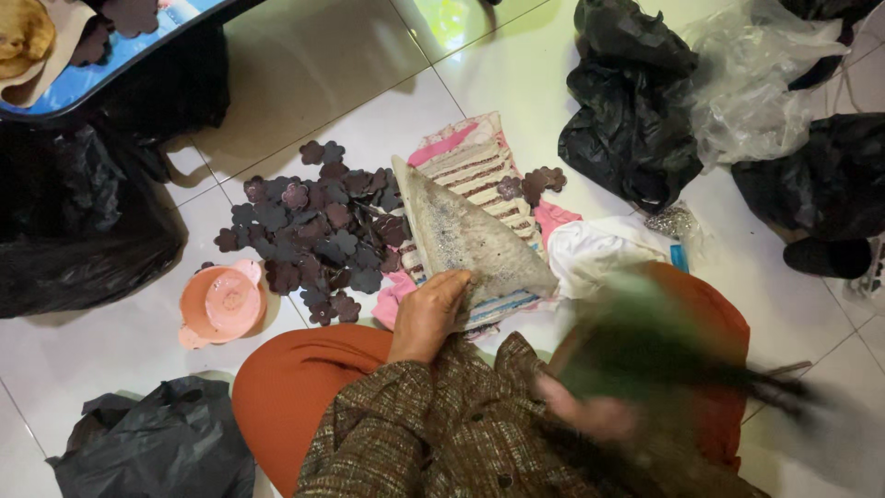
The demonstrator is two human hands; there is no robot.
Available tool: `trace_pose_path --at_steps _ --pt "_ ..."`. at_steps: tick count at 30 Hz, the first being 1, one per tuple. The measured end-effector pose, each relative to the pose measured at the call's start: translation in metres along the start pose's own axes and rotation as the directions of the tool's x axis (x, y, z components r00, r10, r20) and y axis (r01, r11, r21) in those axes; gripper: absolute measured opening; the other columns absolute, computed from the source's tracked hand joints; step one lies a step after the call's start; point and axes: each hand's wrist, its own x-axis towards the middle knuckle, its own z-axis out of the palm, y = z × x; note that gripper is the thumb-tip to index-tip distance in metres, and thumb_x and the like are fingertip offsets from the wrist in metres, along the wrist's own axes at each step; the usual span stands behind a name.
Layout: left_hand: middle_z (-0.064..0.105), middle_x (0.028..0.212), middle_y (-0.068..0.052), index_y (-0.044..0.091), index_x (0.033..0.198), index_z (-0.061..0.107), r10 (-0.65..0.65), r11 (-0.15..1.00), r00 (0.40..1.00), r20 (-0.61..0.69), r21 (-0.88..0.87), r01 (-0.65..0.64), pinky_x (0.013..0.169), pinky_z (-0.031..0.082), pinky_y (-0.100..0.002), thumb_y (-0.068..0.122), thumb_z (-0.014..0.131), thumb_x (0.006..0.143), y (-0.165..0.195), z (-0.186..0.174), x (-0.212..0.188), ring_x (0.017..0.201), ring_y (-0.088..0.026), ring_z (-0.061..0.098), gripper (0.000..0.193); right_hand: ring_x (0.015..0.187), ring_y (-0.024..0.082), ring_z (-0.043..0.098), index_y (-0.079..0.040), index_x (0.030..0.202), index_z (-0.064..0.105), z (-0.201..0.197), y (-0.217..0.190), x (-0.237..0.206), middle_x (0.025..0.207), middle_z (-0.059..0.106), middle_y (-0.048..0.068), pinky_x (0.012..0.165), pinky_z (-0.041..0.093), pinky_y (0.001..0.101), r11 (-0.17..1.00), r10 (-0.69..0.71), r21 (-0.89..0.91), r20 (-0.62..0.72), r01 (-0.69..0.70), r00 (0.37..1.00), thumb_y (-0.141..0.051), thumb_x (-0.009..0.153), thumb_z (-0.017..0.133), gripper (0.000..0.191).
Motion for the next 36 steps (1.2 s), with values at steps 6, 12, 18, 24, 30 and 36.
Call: trace_pose_path --at_steps 6,12,18,24,30,36 --pt "0.075 0.115 -0.008 0.012 0.111 0.073 -0.029 1.0 0.999 0.041 -0.004 0.029 0.081 0.059 -0.036 0.012 0.066 0.093 0.003 -0.005 0.005 0.095 -0.028 0.074 0.019 0.129 0.042 0.052 0.011 0.148 0.028 0.043 -0.012 0.011 0.137 0.048 0.032 0.107 0.043 0.0502 0.9 0.212 -0.409 0.111 -0.15 0.971 -0.038 0.074 0.084 0.106" --pt "0.076 0.111 -0.01 0.009 0.111 0.075 -0.054 0.994 0.998 -0.016 -0.091 0.052 0.08 0.059 -0.035 0.012 0.068 0.094 0.013 -0.011 0.005 0.094 -0.028 0.074 0.019 0.127 0.039 0.056 0.003 0.152 0.033 0.049 0.003 0.075 0.14 0.052 0.027 0.106 0.045 0.0477 0.9 0.201 -0.406 0.068 -0.157 0.977 -0.038 0.073 0.084 0.103" --pt "0.078 0.109 -0.007 0.008 0.111 0.077 -0.098 0.957 0.99 -0.098 -0.282 0.066 0.085 0.06 -0.032 0.007 0.072 0.092 0.021 -0.023 0.002 0.096 -0.02 0.076 0.019 0.123 0.044 0.052 -0.001 0.149 0.036 0.071 0.016 0.093 0.136 0.053 0.025 0.105 0.043 0.0521 0.757 -0.075 -0.643 0.098 0.121 0.992 -0.033 0.074 0.083 0.095" --pt "0.079 0.105 -0.007 0.005 0.108 0.077 -0.144 0.929 0.974 -0.176 -0.363 0.072 0.083 0.06 -0.029 0.003 0.076 0.089 0.033 -0.03 -0.006 0.094 -0.017 0.075 0.019 0.118 0.026 0.064 -0.006 0.124 0.068 0.065 -0.007 0.074 0.121 0.07 0.013 0.104 0.051 0.041 0.91 -0.123 -0.398 0.0 0.113 0.992 -0.02 0.095 0.069 0.033" --pt "0.077 0.109 -0.008 0.005 0.111 0.076 -0.049 0.932 0.983 -0.179 -0.362 -0.019 0.087 0.06 -0.029 -0.001 0.073 0.09 0.036 -0.028 -0.008 0.101 -0.017 0.075 0.022 0.084 0.008 0.07 0.0 0.108 0.071 0.087 0.004 0.069 0.096 0.078 0.005 0.072 0.055 0.0231 0.919 0.368 0.085 0.166 -0.385 0.915 -0.022 0.091 0.074 0.028" --pt "0.078 0.101 -0.004 0.008 0.101 0.078 -0.17 0.914 0.97 -0.171 -0.396 0.09 0.076 0.063 -0.028 0.005 0.077 0.088 0.026 -0.017 -0.007 0.088 -0.013 0.074 0.014 0.077 0.007 0.064 0.002 0.105 0.073 0.091 0.03 0.063 0.088 0.075 0.004 0.065 0.05 0.0242 0.874 0.434 0.149 0.192 -0.463 0.88 -0.017 0.095 0.071 0.022"
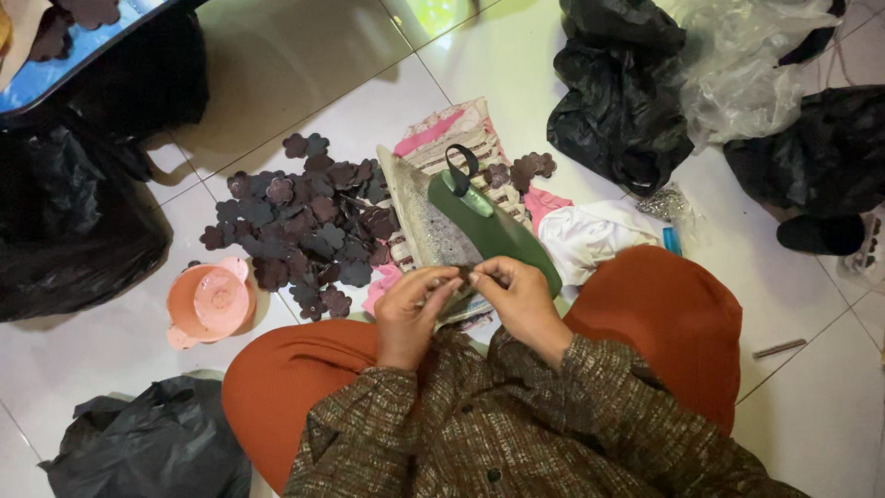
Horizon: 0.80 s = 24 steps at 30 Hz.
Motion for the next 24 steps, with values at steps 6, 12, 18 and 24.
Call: trace_pose_path --at_steps 6,12,18,24 --pt "0.077 0.094 -0.004 0.006 0.098 0.074 -0.243 0.947 0.906 -0.347 -0.287 0.144 0.074 0.06 -0.027 0.011 0.078 0.094 -0.023 -0.012 0.004 0.084 -0.01 0.071 0.008 0.071 0.004 0.06 0.002 0.102 0.073 -0.005 0.008 0.003 0.084 0.073 0.0 0.06 0.048 0.0228 0.996 0.026 0.086 -0.035 -0.023 0.999 -0.016 0.093 0.073 0.02" --pt "0.074 0.102 -0.004 0.002 0.119 0.072 -0.385 0.891 0.743 -0.548 -0.431 0.144 0.07 0.05 -0.024 0.014 0.069 0.102 -0.024 -0.045 0.011 0.084 -0.009 0.066 0.021 0.066 0.006 0.056 0.001 0.102 0.074 -0.024 0.001 0.002 0.084 0.073 0.002 0.06 0.046 0.0223 0.974 0.022 0.226 0.012 -0.024 1.0 -0.017 0.093 0.072 0.02" --pt "0.073 0.111 -0.006 0.001 0.124 0.067 -0.346 0.868 0.702 -0.622 -0.496 -0.011 0.082 0.055 -0.023 0.013 0.065 0.105 -0.025 -0.074 0.015 0.094 -0.01 0.067 0.023 0.064 0.006 0.054 0.0 0.103 0.074 -0.044 -0.014 0.008 0.082 0.072 -0.001 0.059 0.045 0.0216 0.974 0.031 0.225 -0.042 -0.02 0.999 -0.015 0.092 0.068 0.019" --pt "0.072 0.109 -0.005 0.002 0.122 0.068 -0.355 0.886 0.727 -0.588 -0.46 0.061 0.084 0.058 -0.024 0.014 0.064 0.105 -0.037 -0.064 0.021 0.095 -0.01 0.068 0.021 0.064 0.005 0.051 0.001 0.103 0.073 -0.048 -0.021 0.009 0.078 0.065 -0.001 0.058 0.041 0.0207 0.975 0.044 0.221 -0.067 -0.028 0.997 -0.015 0.095 0.07 0.019"
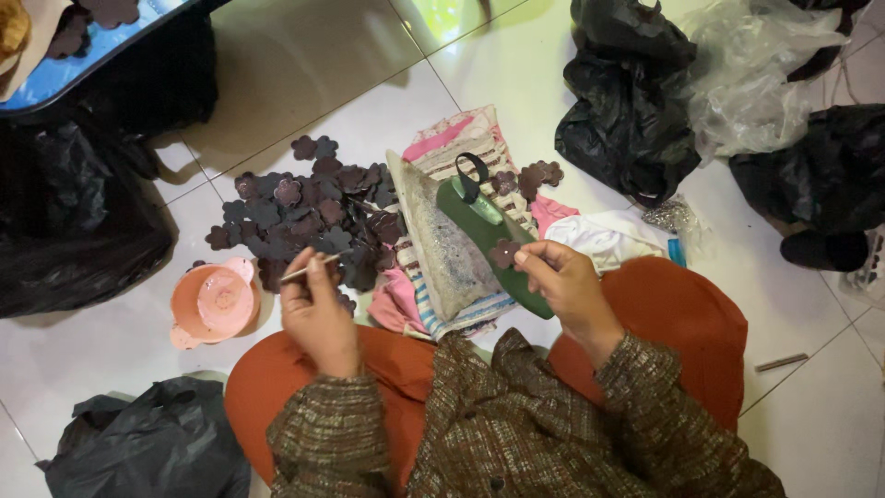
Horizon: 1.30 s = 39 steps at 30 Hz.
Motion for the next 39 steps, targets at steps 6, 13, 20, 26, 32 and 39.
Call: trace_pose_path --at_steps 6,13,20,26,32,39 --pt "0.074 0.099 -0.004 0.003 0.112 0.072 -0.114 0.948 0.921 0.373 0.319 -0.012 0.074 0.059 -0.024 0.012 0.069 0.1 0.002 0.013 -0.021 0.084 -0.01 0.069 0.016 0.066 0.004 0.055 -0.001 0.101 0.074 0.005 -0.001 -0.004 0.079 0.069 -0.001 0.061 0.045 0.0191 0.985 -0.056 -0.161 0.072 0.067 0.996 -0.02 0.096 0.069 0.021" --pt "0.07 0.088 0.001 0.001 0.119 0.073 -0.433 0.901 0.611 0.662 0.309 0.304 0.067 0.053 -0.021 0.01 0.073 0.094 -0.017 0.034 -0.063 0.074 -0.005 0.061 0.027 0.077 0.003 0.062 0.0 0.103 0.071 0.034 0.006 -0.015 0.088 0.071 -0.002 0.068 0.05 0.0204 0.989 -0.129 -0.048 0.168 0.139 0.977 -0.011 0.095 0.07 0.013" --pt "0.071 0.092 0.005 -0.002 0.116 0.073 -0.408 0.911 0.646 0.645 0.24 0.335 0.067 0.052 -0.018 0.009 0.071 0.094 -0.022 0.033 -0.061 0.074 -0.001 0.061 0.025 0.083 0.017 0.065 -0.003 0.101 0.069 0.051 -0.017 -0.035 0.098 0.068 0.008 0.07 0.055 0.0272 0.516 -0.651 -0.587 0.204 0.623 0.731 -0.007 0.087 0.078 0.018" --pt "0.067 0.084 0.006 -0.002 0.118 0.074 -0.43 0.9 0.632 0.644 0.254 0.354 0.063 0.045 -0.017 0.009 0.072 0.095 -0.023 0.032 -0.063 0.071 -0.001 0.055 0.026 0.087 0.028 0.069 -0.004 0.099 0.073 0.062 -0.034 -0.044 0.096 0.069 0.01 0.075 0.055 0.0384 0.438 -0.697 -0.624 0.219 0.647 0.683 -0.005 0.083 0.079 0.017" --pt "0.073 0.091 0.003 -0.004 0.116 0.074 -0.46 0.885 0.609 0.646 0.276 0.376 0.069 0.051 -0.018 0.009 0.073 0.093 -0.029 0.032 -0.061 0.078 -0.002 0.063 0.026 0.086 0.027 0.069 -0.004 0.1 0.074 0.062 -0.037 -0.047 0.095 0.07 0.009 0.074 0.054 0.0382 0.433 -0.682 -0.661 0.205 0.613 0.702 -0.006 0.083 0.079 0.018" --pt "0.074 0.09 -0.002 -0.005 0.114 0.074 -0.488 0.87 0.594 0.639 0.301 0.391 0.067 0.053 -0.021 0.009 0.075 0.094 -0.032 0.031 -0.06 0.077 -0.005 0.064 0.024 0.084 0.027 0.069 -0.004 0.094 0.071 0.061 -0.035 -0.047 0.094 0.07 0.008 0.074 0.054 0.0381 0.43 -0.673 -0.656 0.225 0.62 0.705 -0.006 0.082 0.078 0.014"
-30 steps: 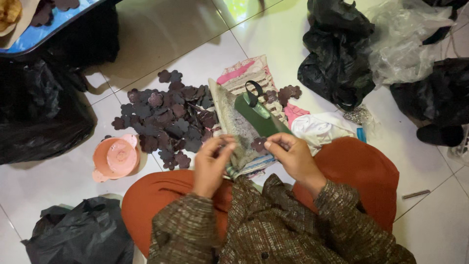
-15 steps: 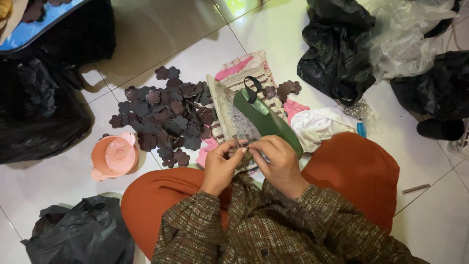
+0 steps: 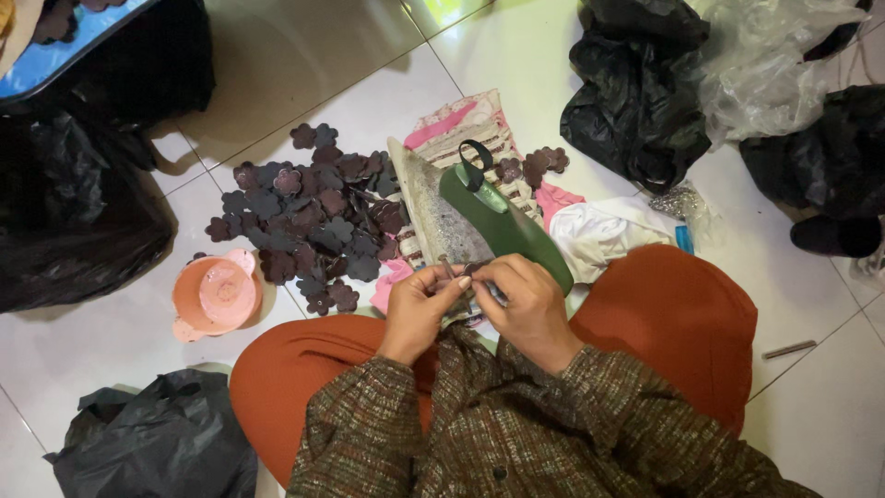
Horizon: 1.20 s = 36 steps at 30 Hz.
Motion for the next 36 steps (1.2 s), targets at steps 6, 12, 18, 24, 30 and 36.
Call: trace_pose_path --at_steps 6,12,18,24,30,36 --pt "0.073 0.092 0.001 -0.004 0.114 0.072 0.032 0.996 0.999 0.008 -0.083 -0.031 0.071 0.054 -0.019 0.006 0.072 0.094 -0.005 -0.001 0.002 0.078 -0.003 0.064 0.022 0.085 0.028 0.07 -0.002 0.096 0.072 -0.001 0.002 0.001 0.096 0.07 0.01 0.074 0.055 0.0375 0.995 0.072 0.07 -0.016 -0.071 0.997 -0.006 0.082 0.077 0.016" --pt "0.069 0.089 0.004 -0.002 0.115 0.072 0.05 0.999 0.999 0.002 -0.013 -0.05 0.068 0.051 -0.019 0.006 0.072 0.093 0.001 0.004 -0.002 0.075 -0.001 0.059 0.023 0.086 0.028 0.071 -0.002 0.097 0.073 -0.001 0.003 0.001 0.096 0.072 0.01 0.077 0.055 0.0387 1.0 0.008 -0.003 -0.025 -0.008 1.0 -0.005 0.083 0.076 0.014" --pt "0.073 0.086 0.003 0.008 0.125 0.075 0.169 0.889 0.985 -0.024 0.436 -0.142 0.067 0.051 -0.02 0.012 0.075 0.092 0.028 0.012 -0.018 0.071 -0.001 0.058 0.033 0.086 0.028 0.07 -0.004 0.094 0.073 -0.002 0.006 -0.001 0.094 0.072 0.009 0.077 0.054 0.0393 0.999 0.011 -0.03 0.01 -0.011 1.0 -0.006 0.083 0.076 0.011" --pt "0.08 0.088 0.0 0.019 0.13 0.07 0.243 0.779 0.97 -0.013 0.598 -0.187 0.066 0.056 -0.024 0.016 0.076 0.087 0.052 0.021 -0.025 0.072 -0.004 0.071 0.044 0.081 0.024 0.069 -0.004 0.091 0.072 -0.004 0.014 0.0 0.09 0.071 0.007 0.07 0.051 0.0387 0.994 -0.064 -0.085 0.075 0.07 0.995 -0.008 0.083 0.078 0.011" --pt "0.077 0.084 -0.006 0.017 0.128 0.072 0.317 0.657 0.944 0.095 0.696 -0.291 0.064 0.055 -0.028 0.015 0.078 0.087 0.055 0.019 -0.024 0.068 -0.011 0.07 0.042 0.077 0.028 0.064 -0.005 0.084 0.067 -0.006 0.014 0.003 0.082 0.064 0.008 0.069 0.048 0.0404 0.951 -0.22 -0.201 0.094 0.235 0.971 -0.007 0.077 0.078 0.013" --pt "0.077 0.086 0.002 0.01 0.127 0.072 0.217 0.863 0.976 -0.002 0.468 -0.191 0.065 0.054 -0.022 0.011 0.076 0.088 0.039 0.019 -0.021 0.072 -0.003 0.066 0.039 0.075 0.027 0.063 -0.004 0.084 0.063 -0.004 0.014 0.002 0.083 0.062 0.009 0.069 0.048 0.0393 0.97 -0.16 -0.177 0.065 0.169 0.985 -0.006 0.079 0.076 0.014"
